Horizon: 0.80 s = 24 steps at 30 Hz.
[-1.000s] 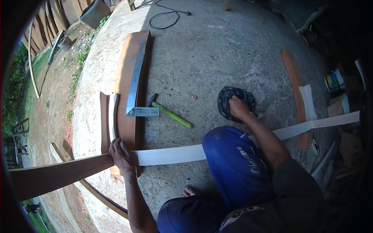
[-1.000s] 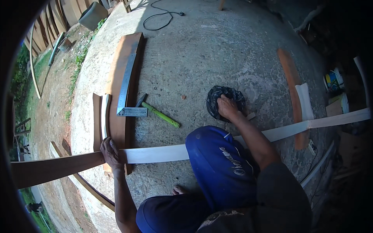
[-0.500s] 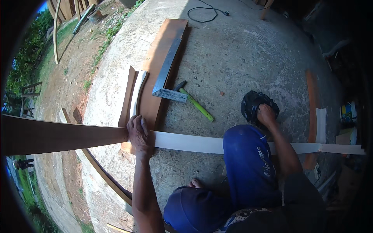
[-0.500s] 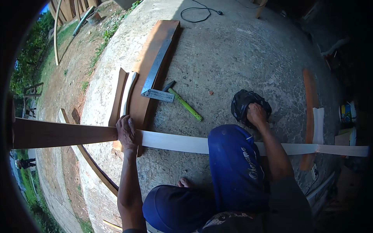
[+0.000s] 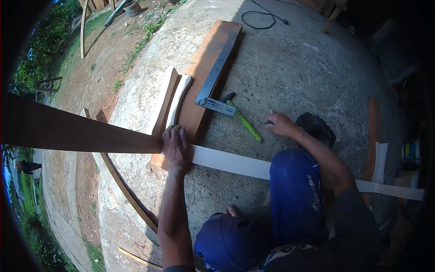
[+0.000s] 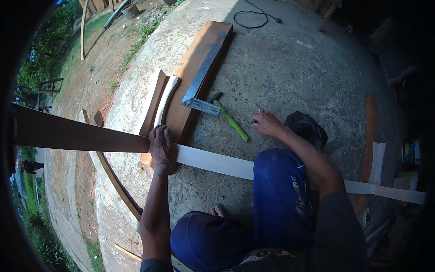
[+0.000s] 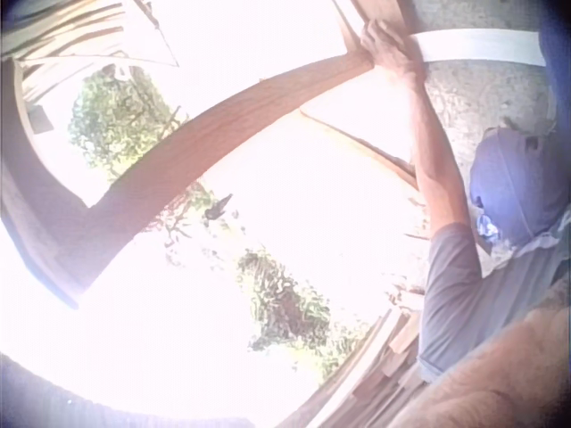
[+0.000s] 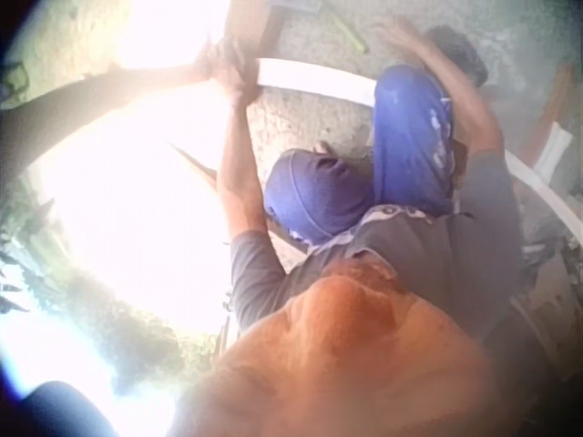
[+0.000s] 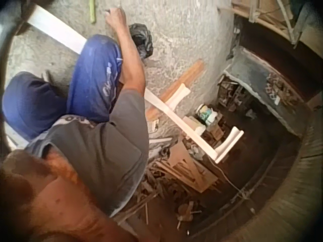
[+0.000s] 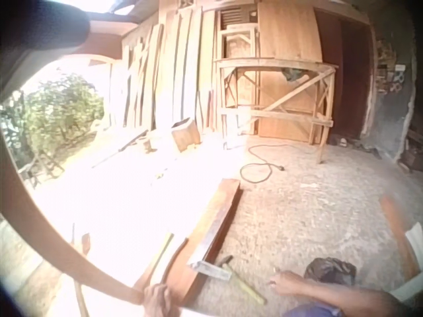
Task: The person assembles a wooden frame by joining white-painted wooden pieces. They use a hammer to drive nails into the joints and a square ruler to ensure alignment. The person works on the floor, handling the wood pieces and tools to construct the frame.
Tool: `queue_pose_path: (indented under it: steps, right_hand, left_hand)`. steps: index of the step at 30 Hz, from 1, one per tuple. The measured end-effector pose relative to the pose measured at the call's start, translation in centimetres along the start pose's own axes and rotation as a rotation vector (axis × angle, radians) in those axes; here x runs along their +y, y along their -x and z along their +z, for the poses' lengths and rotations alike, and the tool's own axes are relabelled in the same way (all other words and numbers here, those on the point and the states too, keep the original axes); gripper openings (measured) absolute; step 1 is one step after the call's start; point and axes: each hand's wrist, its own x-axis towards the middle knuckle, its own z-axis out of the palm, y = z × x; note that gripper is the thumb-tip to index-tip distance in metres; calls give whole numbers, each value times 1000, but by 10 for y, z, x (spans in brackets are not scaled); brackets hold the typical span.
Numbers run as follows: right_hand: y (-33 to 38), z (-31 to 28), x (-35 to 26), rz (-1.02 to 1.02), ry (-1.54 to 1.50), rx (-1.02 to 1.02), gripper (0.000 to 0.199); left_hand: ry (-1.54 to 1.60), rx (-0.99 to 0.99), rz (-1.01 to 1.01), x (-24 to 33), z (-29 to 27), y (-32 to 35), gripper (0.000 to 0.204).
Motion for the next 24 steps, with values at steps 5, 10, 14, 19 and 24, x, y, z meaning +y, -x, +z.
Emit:
queue_pose_path:
  steps: [5,10,14,19,24]
  right_hand:
    - [-31,45,25,64,99,6,29]
    - [-38,43,44,140,11,-96,30]
    - [-42,49,48,-35,212,-63,27]
    - [-48,20,-17,-17,81,-26,21]
    - [-58,-1,-147,-190,-332,-111,24]
  left_hand:
    - [17,85,-17,-5,0,6,22]
    - [35,220,-52,-7,2,15,18]
    - [55,369,-172,14,1,53,23]
    - [183,477,-396,24,-5,99,22]
    - [372,511,-606,13,-3,86,22]
